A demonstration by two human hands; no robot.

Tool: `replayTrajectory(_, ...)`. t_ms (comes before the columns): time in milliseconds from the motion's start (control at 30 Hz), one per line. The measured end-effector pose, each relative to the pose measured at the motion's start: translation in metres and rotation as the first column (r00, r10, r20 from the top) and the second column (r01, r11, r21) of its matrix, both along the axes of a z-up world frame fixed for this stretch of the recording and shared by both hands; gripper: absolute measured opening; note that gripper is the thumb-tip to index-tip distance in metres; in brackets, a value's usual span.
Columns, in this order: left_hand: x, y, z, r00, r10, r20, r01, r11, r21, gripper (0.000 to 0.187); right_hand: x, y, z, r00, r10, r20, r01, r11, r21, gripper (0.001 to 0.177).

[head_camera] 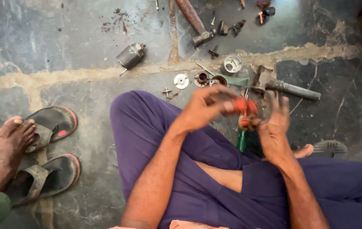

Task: The person sits on the floor and winds a copper wire around a cylindrical metal core using both hands. They repeatedly wrap the wire to form a coil, occasionally adjusting the tension and position of the wire.

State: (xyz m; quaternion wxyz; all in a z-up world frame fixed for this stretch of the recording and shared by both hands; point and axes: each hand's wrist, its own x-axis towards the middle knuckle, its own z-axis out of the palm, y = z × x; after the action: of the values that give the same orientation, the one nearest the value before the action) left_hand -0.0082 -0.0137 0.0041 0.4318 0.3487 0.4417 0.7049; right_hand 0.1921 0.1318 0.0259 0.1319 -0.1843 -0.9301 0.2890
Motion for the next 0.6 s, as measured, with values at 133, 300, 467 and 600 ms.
replayTrajectory(133, -0.003, 0.005, 0.0, 0.897, 0.117, -0.426, -0.241, 0.937, -0.251, 0.026, 0.003, -0.001, 0.004, 0.975, 0.115, -0.19, -0.19, 0.874, -0.447, 0.072)
replayTrajectory(300, 0.025, 0.005, -0.006, 0.861, -0.287, -0.42, 0.198, 0.95, -0.242, 0.025, 0.005, 0.017, 0.005, 0.977, -0.075, -0.199, -0.072, 0.763, -0.642, 0.074)
replayTrajectory(467, 0.01, 0.007, 0.0, 0.999, -0.053, 0.013, 0.054, 0.996, -0.067, 0.03, 0.006, 0.009, -0.018, 0.993, -0.116, 0.0, 0.116, 0.988, 0.104, 0.09)
replayTrajectory(600, 0.008, -0.001, 0.0, 0.964, 0.255, -0.083, -0.263, 0.959, -0.109, 0.026, 0.022, -0.007, -0.019, 0.979, 0.18, -0.092, -0.196, 0.955, -0.223, 0.063)
